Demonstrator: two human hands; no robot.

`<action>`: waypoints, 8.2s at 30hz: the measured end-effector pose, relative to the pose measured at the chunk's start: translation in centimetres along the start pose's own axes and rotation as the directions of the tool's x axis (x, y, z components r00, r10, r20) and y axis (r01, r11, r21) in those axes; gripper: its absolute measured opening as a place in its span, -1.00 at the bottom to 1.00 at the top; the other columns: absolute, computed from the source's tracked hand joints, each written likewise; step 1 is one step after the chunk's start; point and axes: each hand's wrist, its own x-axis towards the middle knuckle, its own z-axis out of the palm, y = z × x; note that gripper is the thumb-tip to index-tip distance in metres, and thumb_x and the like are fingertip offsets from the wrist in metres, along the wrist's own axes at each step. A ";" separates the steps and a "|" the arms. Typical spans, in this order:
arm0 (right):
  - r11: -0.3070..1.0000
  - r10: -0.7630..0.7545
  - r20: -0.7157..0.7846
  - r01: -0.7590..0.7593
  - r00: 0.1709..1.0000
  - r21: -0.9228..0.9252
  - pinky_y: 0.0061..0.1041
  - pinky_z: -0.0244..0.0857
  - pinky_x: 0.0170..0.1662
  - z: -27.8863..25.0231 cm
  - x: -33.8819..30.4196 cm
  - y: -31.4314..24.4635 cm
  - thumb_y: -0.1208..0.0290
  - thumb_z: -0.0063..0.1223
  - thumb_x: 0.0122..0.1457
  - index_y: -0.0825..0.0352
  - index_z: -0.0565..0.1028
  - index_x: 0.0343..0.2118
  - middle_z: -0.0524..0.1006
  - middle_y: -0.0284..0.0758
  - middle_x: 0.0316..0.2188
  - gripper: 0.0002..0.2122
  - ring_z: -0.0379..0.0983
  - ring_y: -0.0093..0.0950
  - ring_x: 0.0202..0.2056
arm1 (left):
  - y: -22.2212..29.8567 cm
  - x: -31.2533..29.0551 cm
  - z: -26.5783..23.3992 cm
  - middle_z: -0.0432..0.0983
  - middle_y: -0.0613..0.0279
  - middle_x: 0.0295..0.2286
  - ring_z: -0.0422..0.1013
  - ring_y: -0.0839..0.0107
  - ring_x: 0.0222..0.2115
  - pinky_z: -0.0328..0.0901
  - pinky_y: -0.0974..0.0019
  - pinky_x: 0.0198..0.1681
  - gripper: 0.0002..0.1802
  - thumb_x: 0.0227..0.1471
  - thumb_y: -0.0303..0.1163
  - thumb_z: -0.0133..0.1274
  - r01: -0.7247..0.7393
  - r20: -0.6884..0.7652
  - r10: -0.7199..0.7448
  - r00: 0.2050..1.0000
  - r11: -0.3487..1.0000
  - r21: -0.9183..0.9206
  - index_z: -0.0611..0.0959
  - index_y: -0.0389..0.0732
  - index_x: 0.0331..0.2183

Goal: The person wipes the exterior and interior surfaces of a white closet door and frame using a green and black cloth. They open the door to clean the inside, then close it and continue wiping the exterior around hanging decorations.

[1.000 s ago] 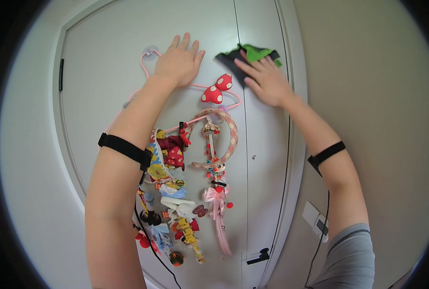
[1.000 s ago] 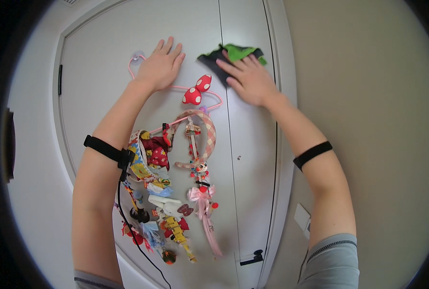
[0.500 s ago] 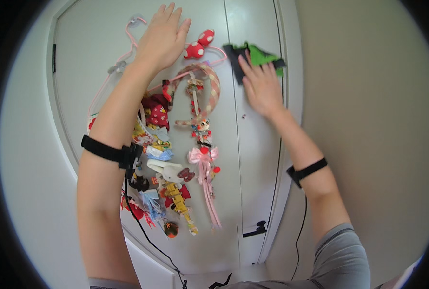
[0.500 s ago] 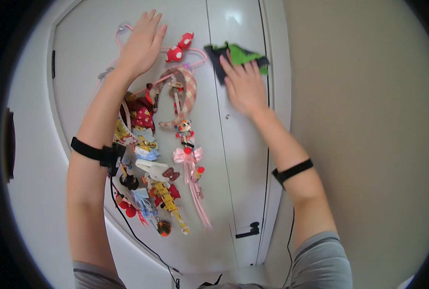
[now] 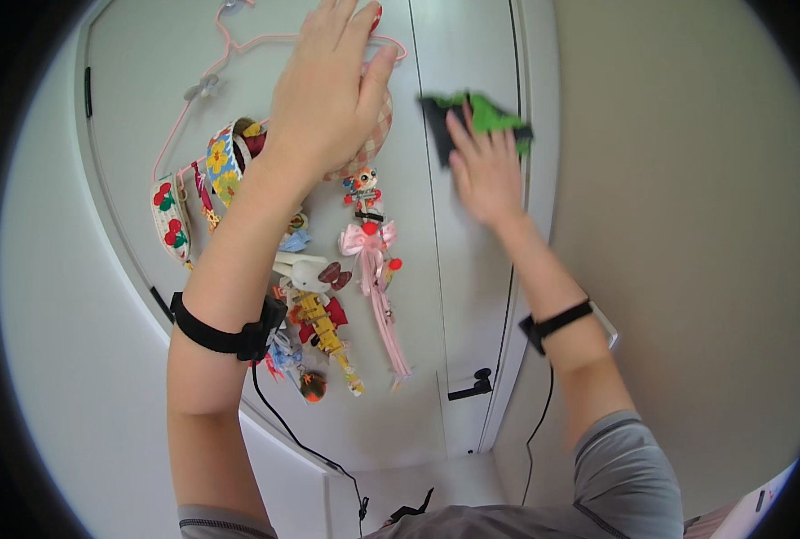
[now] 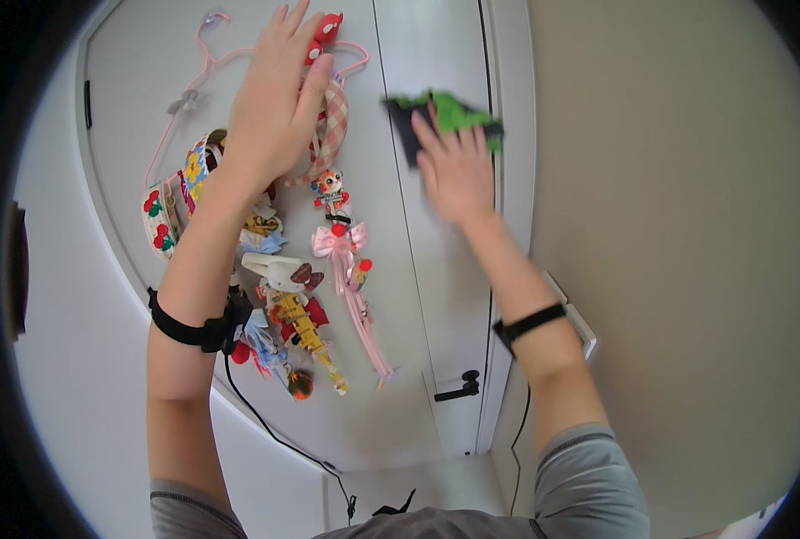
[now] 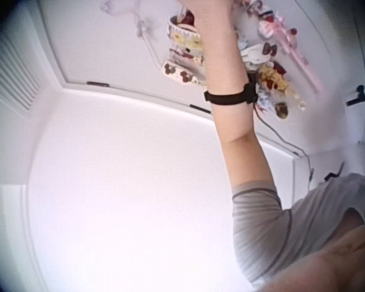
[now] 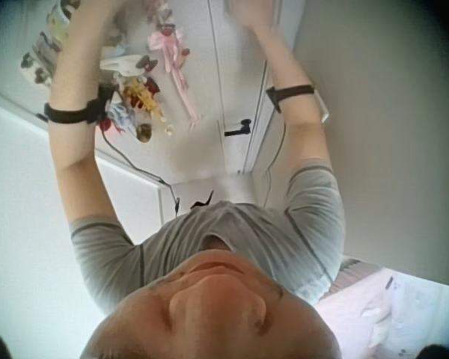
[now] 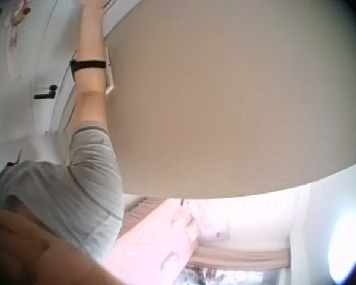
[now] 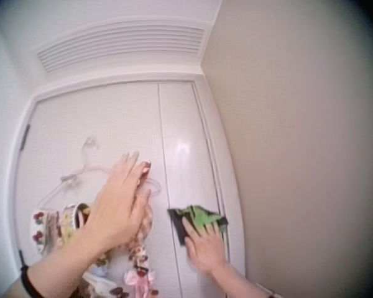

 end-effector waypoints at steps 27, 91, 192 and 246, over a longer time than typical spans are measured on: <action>0.974 0.223 -0.077 -0.219 0.972 0.064 0.16 -0.04 0.56 1.6 -7.3 -1.1 0.26 0.04 0.46 0.15 0.38 0.49 0.28 -0.15 0.54 -0.45 0.12 0.04 0.51 | 11.0 -22.3 14.5 -0.01 -0.25 0.52 -0.05 -0.17 0.55 -0.07 -0.08 0.59 -0.15 0.14 -0.60 -0.02 0.108 0.462 -0.151 0.874 0.987 0.118 0.23 -0.58 0.43; 0.959 0.153 0.555 -0.259 0.817 0.118 0.17 0.08 0.46 0.6 -36.0 -13.1 0.28 0.21 0.34 0.05 0.59 0.28 0.49 -0.14 0.32 -0.57 0.31 -0.03 0.36 | 8.5 -23.5 13.6 -0.23 -0.43 0.53 -0.23 -0.37 0.56 0.04 -0.13 0.55 -0.02 -0.09 -0.82 -0.04 0.292 0.322 -0.262 0.910 0.955 -0.050 0.23 -0.56 0.44; 0.996 -0.086 -0.069 0.084 0.994 -0.041 0.01 -0.10 0.61 10.2 21.8 -51.0 0.43 0.08 0.20 0.73 0.36 0.34 0.34 0.21 0.42 -0.34 0.14 0.09 0.52 | -41.4 -20.9 -13.3 0.16 -0.48 0.41 0.03 -0.33 0.48 -0.04 -0.23 0.56 -0.32 0.38 -0.12 0.10 0.131 -0.149 -0.085 0.985 0.934 0.332 0.51 -0.45 0.28; 0.993 -0.070 0.192 0.088 0.979 -0.084 -0.06 0.40 0.32 7.6 30.5 -37.9 0.46 0.11 0.12 0.52 0.70 -0.22 0.68 0.07 0.00 -0.73 0.63 0.03 0.09 | -43.6 -4.0 -13.6 0.13 -0.15 0.50 -0.03 -0.06 0.55 -0.12 -0.07 0.62 -0.29 0.40 0.04 0.01 -0.208 0.175 0.146 0.974 0.882 0.423 0.48 -0.13 0.40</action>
